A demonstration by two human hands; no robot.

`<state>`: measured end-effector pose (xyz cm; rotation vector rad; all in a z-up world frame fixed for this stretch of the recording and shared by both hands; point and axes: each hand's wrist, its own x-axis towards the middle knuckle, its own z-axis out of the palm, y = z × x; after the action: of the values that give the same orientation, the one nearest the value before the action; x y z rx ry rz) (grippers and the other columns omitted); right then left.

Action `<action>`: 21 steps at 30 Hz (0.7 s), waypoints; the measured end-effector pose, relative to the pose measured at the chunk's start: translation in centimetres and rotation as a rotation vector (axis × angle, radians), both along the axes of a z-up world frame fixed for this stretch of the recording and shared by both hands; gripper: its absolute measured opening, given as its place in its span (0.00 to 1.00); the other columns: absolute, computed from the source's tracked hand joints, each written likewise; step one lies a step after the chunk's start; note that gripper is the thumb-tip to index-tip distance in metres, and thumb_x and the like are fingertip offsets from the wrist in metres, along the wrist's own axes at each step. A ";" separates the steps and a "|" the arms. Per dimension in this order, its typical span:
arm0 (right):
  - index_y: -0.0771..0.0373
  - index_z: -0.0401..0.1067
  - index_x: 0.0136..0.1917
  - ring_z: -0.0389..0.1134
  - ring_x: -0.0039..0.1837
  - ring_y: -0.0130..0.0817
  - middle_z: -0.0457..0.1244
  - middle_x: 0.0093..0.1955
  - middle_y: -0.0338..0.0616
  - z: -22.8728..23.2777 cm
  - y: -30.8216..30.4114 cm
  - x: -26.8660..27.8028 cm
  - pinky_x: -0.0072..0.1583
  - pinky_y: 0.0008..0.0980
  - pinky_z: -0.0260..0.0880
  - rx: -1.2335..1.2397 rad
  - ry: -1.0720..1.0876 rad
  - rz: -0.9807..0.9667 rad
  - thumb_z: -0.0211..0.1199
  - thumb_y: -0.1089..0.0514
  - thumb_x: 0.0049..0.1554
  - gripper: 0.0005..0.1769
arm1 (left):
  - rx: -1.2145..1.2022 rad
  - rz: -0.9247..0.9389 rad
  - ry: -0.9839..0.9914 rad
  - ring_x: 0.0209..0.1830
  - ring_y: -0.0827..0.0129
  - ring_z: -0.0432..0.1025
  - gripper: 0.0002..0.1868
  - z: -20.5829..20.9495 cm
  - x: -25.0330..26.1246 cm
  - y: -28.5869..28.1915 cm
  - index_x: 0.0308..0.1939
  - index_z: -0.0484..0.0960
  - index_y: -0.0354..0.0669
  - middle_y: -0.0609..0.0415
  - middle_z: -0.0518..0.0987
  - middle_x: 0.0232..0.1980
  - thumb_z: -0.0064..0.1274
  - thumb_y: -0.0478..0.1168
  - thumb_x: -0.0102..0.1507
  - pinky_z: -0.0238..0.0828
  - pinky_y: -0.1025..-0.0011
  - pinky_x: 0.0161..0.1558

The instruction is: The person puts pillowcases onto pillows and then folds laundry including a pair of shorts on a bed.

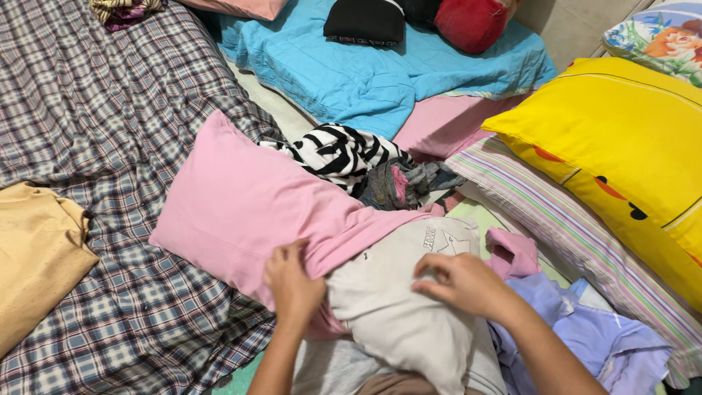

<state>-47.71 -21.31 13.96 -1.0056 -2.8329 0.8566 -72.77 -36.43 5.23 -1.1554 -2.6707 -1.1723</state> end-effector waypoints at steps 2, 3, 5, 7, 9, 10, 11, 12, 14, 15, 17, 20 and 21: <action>0.54 0.78 0.49 0.68 0.43 0.40 0.67 0.37 0.47 -2.1 1.9 0.4 0.47 0.41 0.68 0.167 0.055 -0.128 0.70 0.42 0.48 0.20 | 0.033 -0.072 -0.051 0.59 0.49 0.64 0.34 0.3 1.6 1.8 0.55 0.80 0.47 0.46 0.72 0.52 0.64 0.38 0.43 0.55 0.52 0.62; 0.57 0.77 0.51 0.68 0.46 0.45 0.67 0.42 0.51 -3.5 3.1 0.5 0.50 0.43 0.67 0.275 0.106 -0.139 0.69 0.39 0.48 0.25 | 0.032 -0.102 -0.075 0.58 0.50 0.64 0.32 0.2 2.2 3.2 0.54 0.80 0.47 0.47 0.73 0.52 0.66 0.42 0.45 0.56 0.52 0.62; 0.63 0.74 0.57 0.66 0.54 0.55 0.67 0.52 0.59 -6.7 6.0 0.4 0.56 0.46 0.66 0.496 0.208 -0.160 0.67 0.35 0.48 0.34 | 0.028 -0.207 0.016 0.57 0.49 0.64 0.32 -0.6 2.8 7.2 0.51 0.80 0.43 0.45 0.72 0.53 0.67 0.43 0.42 0.57 0.52 0.58; 0.64 0.75 0.60 0.65 0.61 0.59 0.66 0.58 0.63 -9.6 9.4 -0.9 0.61 0.47 0.62 0.387 0.149 -0.183 0.64 0.29 0.53 0.38 | 0.003 -0.288 0.136 0.57 0.54 0.67 0.27 -2.1 2.9 11.6 0.53 0.81 0.44 0.50 0.76 0.53 0.61 0.43 0.49 0.60 0.56 0.59; 0.62 0.75 0.63 0.66 0.65 0.58 0.66 0.62 0.62 -11.4 12.3 -1.0 0.65 0.45 0.62 0.170 0.058 -0.272 0.59 0.25 0.54 0.42 | -0.149 -0.285 0.150 0.56 0.54 0.68 0.24 -3.8 2.6 15.3 0.52 0.82 0.45 0.50 0.79 0.52 0.59 0.42 0.51 0.60 0.56 0.57; 0.60 0.75 0.64 0.67 0.66 0.54 0.67 0.63 0.59 -12.2 13.4 -1.6 0.66 0.42 0.63 0.004 -0.001 -0.344 0.56 0.23 0.51 0.44 | -0.206 -0.296 0.154 0.56 0.54 0.68 0.21 -4.7 2.3 16.0 0.51 0.83 0.45 0.50 0.79 0.53 0.58 0.43 0.53 0.60 0.56 0.58; 0.57 0.75 0.65 0.68 0.67 0.51 0.68 0.64 0.56 -13.1 14.4 -1.8 0.68 0.39 0.64 -0.163 -0.059 -0.413 0.54 0.21 0.49 0.47 | -0.262 -0.306 0.159 0.57 0.54 0.69 0.19 -5.5 1.9 16.6 0.49 0.83 0.46 0.49 0.79 0.53 0.57 0.43 0.55 0.60 0.56 0.58; 0.58 0.75 0.65 0.69 0.66 0.50 0.68 0.63 0.56 -14.1 15.3 -1.6 0.67 0.39 0.64 -0.187 -0.065 -0.420 0.53 0.21 0.49 0.47 | -0.322 -0.314 0.161 0.57 0.54 0.69 0.16 -6.1 1.7 16.9 0.48 0.84 0.46 0.49 0.80 0.54 0.56 0.44 0.57 0.60 0.56 0.59; 0.58 0.75 0.64 0.71 0.65 0.49 0.70 0.62 0.55 -16.5 16.9 -1.2 0.66 0.38 0.65 -0.236 -0.076 -0.433 0.52 0.20 0.49 0.48 | -0.251 -0.300 0.190 0.55 0.53 0.70 0.14 -7.2 1.8 16.3 0.48 0.83 0.45 0.48 0.81 0.52 0.53 0.39 0.58 0.62 0.55 0.57; 0.63 0.76 0.62 0.72 0.62 0.50 0.70 0.60 0.58 -17.8 17.5 -1.0 0.65 0.38 0.66 -0.199 -0.089 -0.475 0.54 0.18 0.51 0.49 | -0.217 -0.293 0.204 0.54 0.53 0.71 0.13 -7.3 1.9 16.0 0.48 0.82 0.45 0.48 0.81 0.51 0.52 0.37 0.59 0.63 0.55 0.56; 0.73 0.78 0.57 0.74 0.58 0.51 0.70 0.56 0.64 -19.7 18.2 -0.5 0.63 0.39 0.69 -0.125 -0.119 -0.558 0.57 0.15 0.54 0.54 | -0.187 -0.285 0.118 0.52 0.49 0.73 0.14 -6.8 1.9 15.5 0.48 0.80 0.42 0.45 0.82 0.48 0.50 0.36 0.59 0.66 0.53 0.55; 0.72 0.81 0.46 0.77 0.49 0.48 0.74 0.45 0.59 -18.1 17.4 -1.0 0.56 0.42 0.74 -0.126 0.065 -0.637 0.59 0.19 0.53 0.48 | -0.151 -0.222 -0.107 0.50 0.41 0.74 0.15 -4.0 2.0 14.6 0.51 0.77 0.40 0.38 0.82 0.46 0.48 0.35 0.60 0.66 0.47 0.53; 0.69 0.81 0.43 0.75 0.45 0.48 0.72 0.41 0.57 -16.0 16.6 -1.4 0.52 0.42 0.73 -0.042 0.183 -0.594 0.63 0.25 0.51 0.41 | -0.136 -0.191 -0.195 0.49 0.38 0.74 0.16 -2.3 1.7 14.9 0.52 0.76 0.39 0.35 0.81 0.45 0.48 0.35 0.60 0.66 0.45 0.52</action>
<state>-49.08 -4.76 -2.05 -1.5592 -2.1749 0.8732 -71.12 -21.57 2.90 -1.4148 -2.8775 -1.2021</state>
